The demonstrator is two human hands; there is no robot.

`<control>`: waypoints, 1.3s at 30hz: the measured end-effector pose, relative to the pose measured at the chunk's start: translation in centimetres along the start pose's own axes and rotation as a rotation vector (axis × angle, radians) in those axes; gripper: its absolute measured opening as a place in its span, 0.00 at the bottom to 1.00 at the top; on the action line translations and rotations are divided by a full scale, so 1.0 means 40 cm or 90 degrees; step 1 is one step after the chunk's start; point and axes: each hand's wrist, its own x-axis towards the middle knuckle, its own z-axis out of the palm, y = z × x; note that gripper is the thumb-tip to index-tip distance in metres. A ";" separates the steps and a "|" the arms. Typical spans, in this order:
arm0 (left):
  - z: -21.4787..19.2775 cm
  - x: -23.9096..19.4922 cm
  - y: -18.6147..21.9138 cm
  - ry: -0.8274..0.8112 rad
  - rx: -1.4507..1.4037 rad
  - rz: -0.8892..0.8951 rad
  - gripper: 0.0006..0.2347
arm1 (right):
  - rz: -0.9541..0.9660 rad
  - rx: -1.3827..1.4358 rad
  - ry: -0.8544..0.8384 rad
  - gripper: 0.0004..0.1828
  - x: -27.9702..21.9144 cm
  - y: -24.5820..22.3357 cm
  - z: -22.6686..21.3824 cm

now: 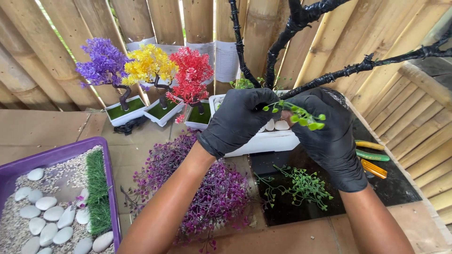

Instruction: The person arranges artificial green vines and purple flowers around the base of a black bonsai tree in a white rectangular pot. They use their gloved hands to position the plants among white stones and small pebbles, occasionally adjusting the branches of the tree to create a decorative display.

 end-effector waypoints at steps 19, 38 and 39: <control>-0.296 0.082 0.114 -0.198 0.246 0.027 0.19 | 0.104 0.059 0.003 0.04 -0.029 -0.032 0.054; -0.232 0.119 -0.107 -0.168 0.171 -0.047 0.21 | 0.051 -0.032 -0.007 0.05 -0.042 0.005 0.161; -0.226 0.120 -0.111 -0.161 0.176 -0.044 0.22 | 0.056 -0.030 -0.005 0.06 -0.042 0.007 0.162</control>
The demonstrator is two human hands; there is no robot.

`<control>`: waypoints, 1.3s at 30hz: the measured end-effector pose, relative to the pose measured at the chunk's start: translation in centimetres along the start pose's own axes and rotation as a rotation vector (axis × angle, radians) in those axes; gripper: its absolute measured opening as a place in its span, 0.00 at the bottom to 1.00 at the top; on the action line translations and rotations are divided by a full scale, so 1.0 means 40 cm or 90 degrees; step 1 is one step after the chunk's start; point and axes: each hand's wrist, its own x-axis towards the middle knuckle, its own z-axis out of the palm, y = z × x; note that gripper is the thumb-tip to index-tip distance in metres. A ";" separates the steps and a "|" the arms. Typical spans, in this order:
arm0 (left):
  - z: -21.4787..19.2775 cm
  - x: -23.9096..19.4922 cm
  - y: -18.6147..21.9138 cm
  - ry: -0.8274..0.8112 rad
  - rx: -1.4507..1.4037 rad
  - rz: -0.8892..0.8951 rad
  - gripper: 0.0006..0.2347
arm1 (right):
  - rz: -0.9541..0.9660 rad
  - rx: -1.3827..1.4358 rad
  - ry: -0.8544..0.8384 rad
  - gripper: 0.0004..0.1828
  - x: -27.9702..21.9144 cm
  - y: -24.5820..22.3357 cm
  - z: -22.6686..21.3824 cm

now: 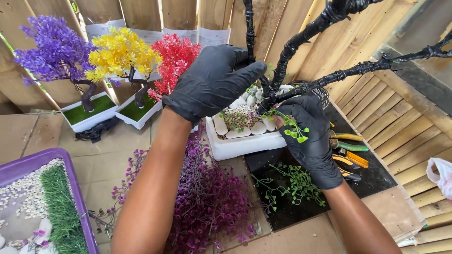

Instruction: The person arranges artificial green vines and purple flowers around the base of a black bonsai tree in a white rectangular pot. They use their gloved hands to position the plants among white stones and small pebbles, occasionally adjusting the branches of the tree to create a decorative display.

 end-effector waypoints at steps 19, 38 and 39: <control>0.044 0.008 -0.059 0.093 0.037 0.127 0.17 | -0.084 -0.129 -0.041 0.07 -0.008 0.017 0.011; 0.054 0.013 -0.076 0.105 0.052 0.145 0.17 | -0.268 -0.380 -0.174 0.04 0.037 -0.006 -0.002; 0.054 0.013 -0.075 0.105 0.054 0.141 0.18 | -0.275 -0.401 -0.184 0.05 0.037 -0.004 -0.004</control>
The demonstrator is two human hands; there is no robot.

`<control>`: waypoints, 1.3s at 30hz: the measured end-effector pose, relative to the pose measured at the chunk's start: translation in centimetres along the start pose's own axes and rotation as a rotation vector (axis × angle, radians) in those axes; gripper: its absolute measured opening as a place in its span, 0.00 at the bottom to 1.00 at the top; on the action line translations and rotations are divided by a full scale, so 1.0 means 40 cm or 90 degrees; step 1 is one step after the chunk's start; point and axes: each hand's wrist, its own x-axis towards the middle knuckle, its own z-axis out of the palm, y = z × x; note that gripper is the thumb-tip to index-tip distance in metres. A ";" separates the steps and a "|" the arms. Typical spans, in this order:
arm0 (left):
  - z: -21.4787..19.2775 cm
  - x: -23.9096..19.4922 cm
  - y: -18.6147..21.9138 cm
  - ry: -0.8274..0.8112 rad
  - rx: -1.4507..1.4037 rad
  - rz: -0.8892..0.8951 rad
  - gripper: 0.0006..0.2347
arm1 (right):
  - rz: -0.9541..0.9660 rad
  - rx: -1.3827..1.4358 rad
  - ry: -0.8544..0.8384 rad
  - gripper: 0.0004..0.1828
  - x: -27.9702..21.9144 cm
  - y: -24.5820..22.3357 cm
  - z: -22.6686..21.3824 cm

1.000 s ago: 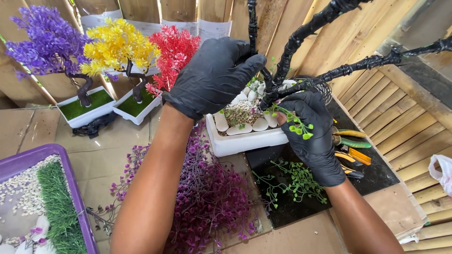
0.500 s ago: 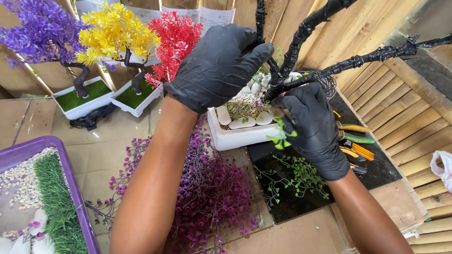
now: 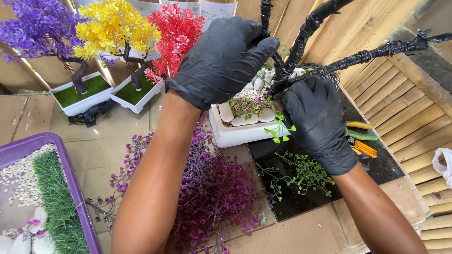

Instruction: The person arranges artificial green vines and purple flowers around the base of a black bonsai tree in a white rectangular pot. They use their gloved hands to position the plants among white stones and small pebbles, occasionally adjusting the branches of the tree to create a decorative display.

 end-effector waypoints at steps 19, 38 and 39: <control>0.016 0.004 -0.001 0.019 0.024 -0.026 0.16 | -0.019 -0.102 -0.055 0.03 -0.025 0.021 0.033; 0.045 0.005 -0.020 0.071 0.025 -0.033 0.15 | 0.037 -0.081 -0.047 0.10 -0.028 0.002 0.042; 0.048 0.003 -0.023 0.079 0.027 -0.026 0.16 | 0.024 -0.113 -0.054 0.07 -0.034 0.002 0.045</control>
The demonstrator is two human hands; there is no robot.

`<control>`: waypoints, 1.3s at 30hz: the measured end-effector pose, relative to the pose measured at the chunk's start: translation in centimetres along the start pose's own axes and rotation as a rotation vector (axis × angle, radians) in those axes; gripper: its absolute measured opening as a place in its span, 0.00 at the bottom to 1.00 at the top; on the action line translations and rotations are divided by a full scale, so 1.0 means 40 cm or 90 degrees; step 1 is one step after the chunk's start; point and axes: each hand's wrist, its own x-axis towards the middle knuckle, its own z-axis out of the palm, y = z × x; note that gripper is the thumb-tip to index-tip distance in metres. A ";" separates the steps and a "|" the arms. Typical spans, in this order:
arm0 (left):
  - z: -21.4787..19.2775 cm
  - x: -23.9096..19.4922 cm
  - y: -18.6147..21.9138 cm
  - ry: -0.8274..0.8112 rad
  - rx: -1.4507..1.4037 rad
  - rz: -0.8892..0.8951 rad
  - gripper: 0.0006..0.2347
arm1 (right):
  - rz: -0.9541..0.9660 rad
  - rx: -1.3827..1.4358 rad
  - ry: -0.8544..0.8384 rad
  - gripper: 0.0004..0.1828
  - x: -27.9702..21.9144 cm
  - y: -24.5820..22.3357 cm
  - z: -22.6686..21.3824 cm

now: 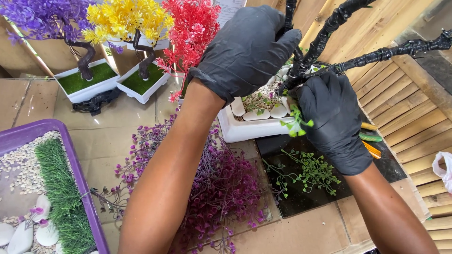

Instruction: The person arranges artificial green vines and purple flowers around the base of a black bonsai tree in a white rectangular pot. They use their gloved hands to position the plants among white stones and small pebbles, occasionally adjusting the branches of the tree to create a decorative display.

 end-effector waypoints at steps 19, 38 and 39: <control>0.044 -0.003 -0.024 0.048 -0.018 0.030 0.16 | -0.059 -0.002 0.019 0.08 0.035 0.021 -0.038; 0.056 0.002 -0.028 0.066 -0.022 0.018 0.14 | -0.052 0.040 0.013 0.13 0.016 0.017 0.004; 0.055 0.002 -0.027 0.069 -0.025 0.021 0.14 | -0.056 0.035 0.007 0.10 0.013 0.020 0.009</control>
